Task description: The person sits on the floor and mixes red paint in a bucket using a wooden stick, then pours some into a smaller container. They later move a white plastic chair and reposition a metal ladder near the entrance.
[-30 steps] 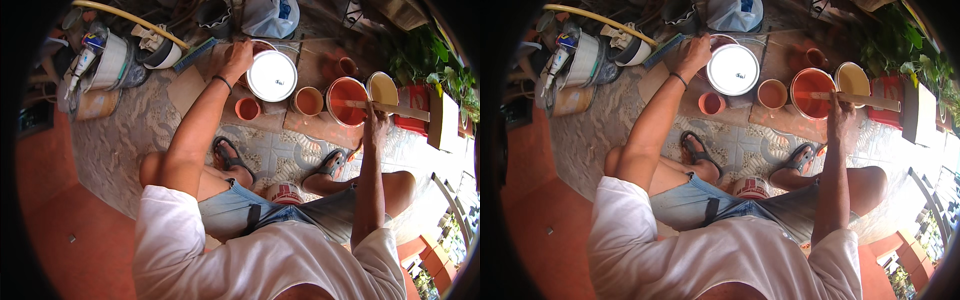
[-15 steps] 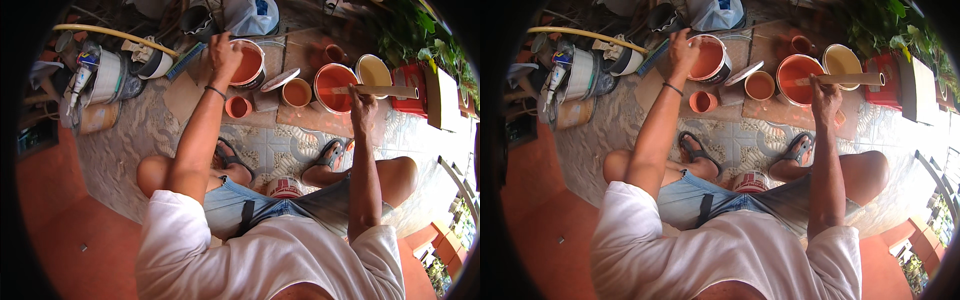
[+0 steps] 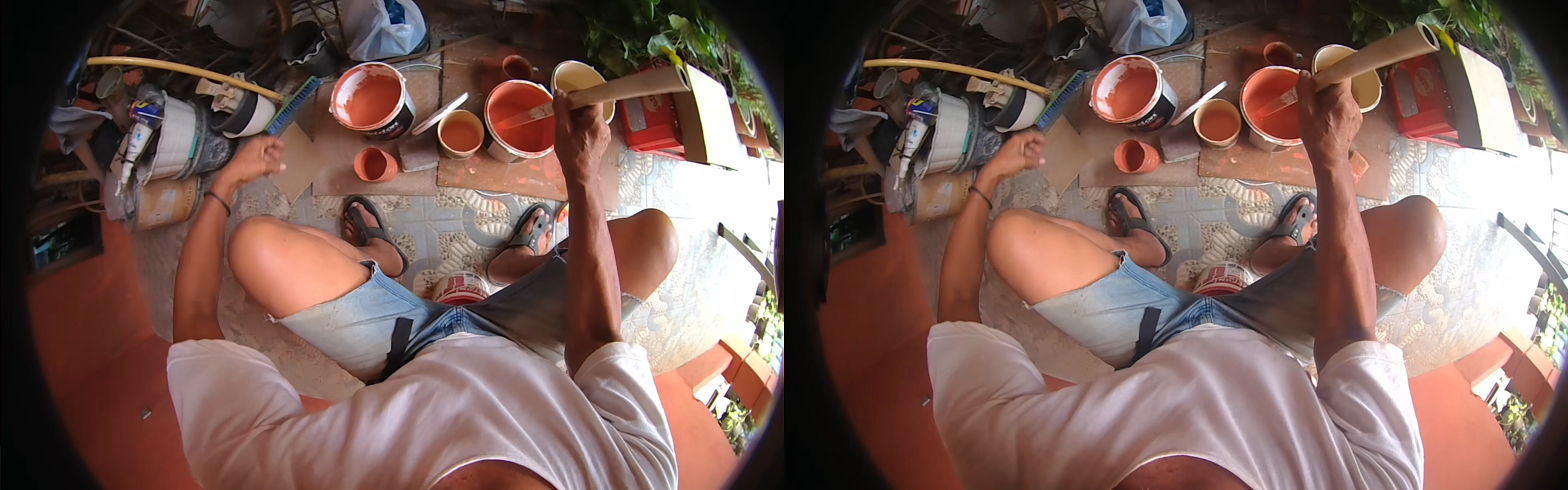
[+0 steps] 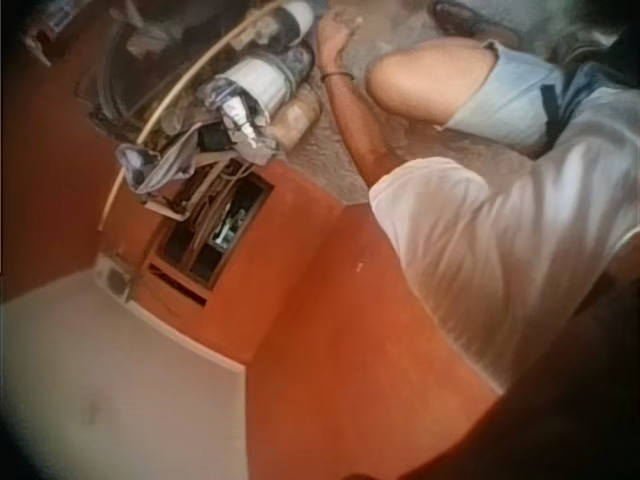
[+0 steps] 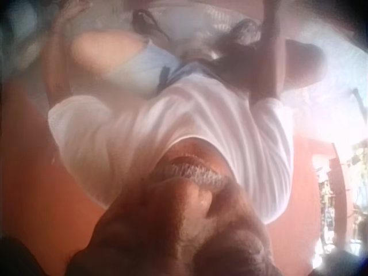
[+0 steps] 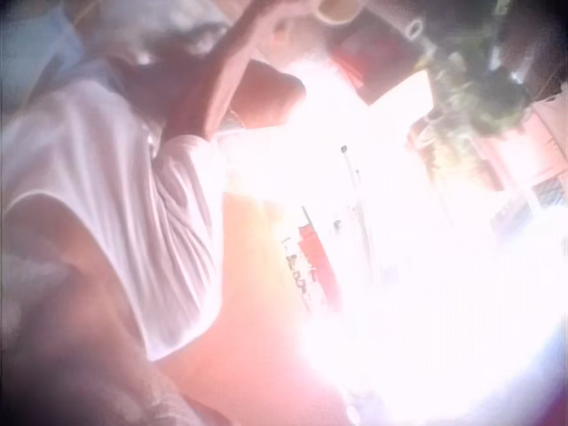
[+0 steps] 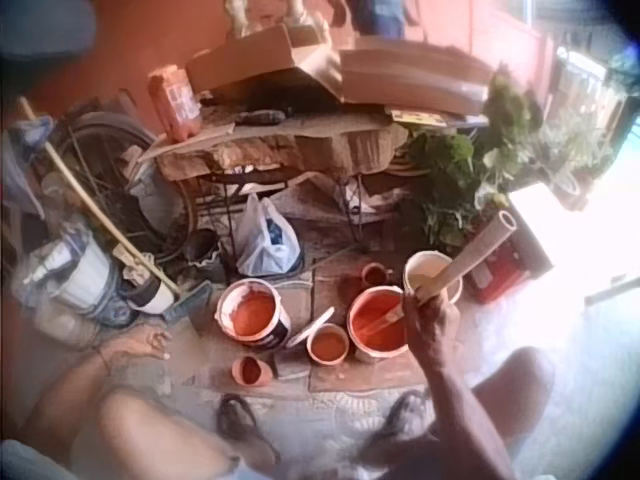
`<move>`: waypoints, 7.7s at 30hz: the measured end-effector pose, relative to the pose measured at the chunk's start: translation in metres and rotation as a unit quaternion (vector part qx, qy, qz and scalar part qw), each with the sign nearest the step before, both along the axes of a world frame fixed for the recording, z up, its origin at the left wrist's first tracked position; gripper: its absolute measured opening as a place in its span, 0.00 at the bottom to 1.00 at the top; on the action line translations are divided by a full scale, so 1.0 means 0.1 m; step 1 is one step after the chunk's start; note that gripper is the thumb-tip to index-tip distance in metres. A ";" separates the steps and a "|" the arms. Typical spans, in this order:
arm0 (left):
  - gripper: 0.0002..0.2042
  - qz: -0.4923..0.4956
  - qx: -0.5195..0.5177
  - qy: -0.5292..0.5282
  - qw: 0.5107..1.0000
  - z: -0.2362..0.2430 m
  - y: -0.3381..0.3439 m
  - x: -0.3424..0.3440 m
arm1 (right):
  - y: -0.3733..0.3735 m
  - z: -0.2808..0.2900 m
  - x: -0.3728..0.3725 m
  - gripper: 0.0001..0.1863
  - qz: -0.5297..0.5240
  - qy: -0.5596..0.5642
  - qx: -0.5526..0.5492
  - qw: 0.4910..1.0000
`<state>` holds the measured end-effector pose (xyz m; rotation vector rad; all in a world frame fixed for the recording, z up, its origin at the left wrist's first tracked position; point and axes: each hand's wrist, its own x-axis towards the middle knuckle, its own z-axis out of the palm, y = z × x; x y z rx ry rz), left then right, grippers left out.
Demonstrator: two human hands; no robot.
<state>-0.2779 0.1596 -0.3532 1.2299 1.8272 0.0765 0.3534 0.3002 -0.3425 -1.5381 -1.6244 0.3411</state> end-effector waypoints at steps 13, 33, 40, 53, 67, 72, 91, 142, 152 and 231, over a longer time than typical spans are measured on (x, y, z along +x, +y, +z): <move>0.45 0.156 0.300 -0.161 0.927 -2.71 -0.56 1.84 | -0.32 -0.20 0.08 0.15 -0.041 0.051 -0.030 0.997; 0.33 0.204 0.325 -0.156 0.910 -2.65 -0.50 1.83 | -0.22 -0.41 0.98 0.16 -0.323 0.381 -0.025 0.866; 0.27 0.254 0.313 -0.164 0.900 -2.65 -0.57 1.74 | -0.32 -0.60 1.34 0.15 -0.367 0.427 -0.057 0.825; 0.34 0.256 0.416 -0.119 0.864 -2.59 -0.35 1.76 | 0.10 -0.48 0.23 0.18 -0.075 0.547 -0.165 0.817; 0.39 0.297 0.405 -0.087 0.860 -2.53 -0.22 1.73 | 0.55 -0.35 -2.92 0.09 0.391 0.047 -0.034 0.919; 0.39 0.276 0.435 -0.081 0.853 -2.55 -0.22 1.74 | 0.62 -0.38 -2.94 0.17 0.374 -0.122 -0.080 0.916; 0.34 0.289 0.435 -0.048 0.851 -2.59 -0.15 1.83 | 0.60 -0.90 -2.94 0.12 0.250 0.276 -0.226 0.900; 0.40 0.265 0.504 0.100 0.816 -2.46 -0.26 1.86 | 0.90 -0.66 -2.61 0.08 0.243 0.231 -0.192 0.922; 0.40 0.270 0.501 0.083 0.818 -2.47 -0.26 1.86 | 0.96 -1.03 -2.47 0.11 0.194 0.325 -0.211 0.901; 0.39 0.342 0.519 -0.004 0.783 -2.61 -0.36 1.82 | 0.82 0.52 -2.58 0.27 0.413 0.533 -0.120 0.729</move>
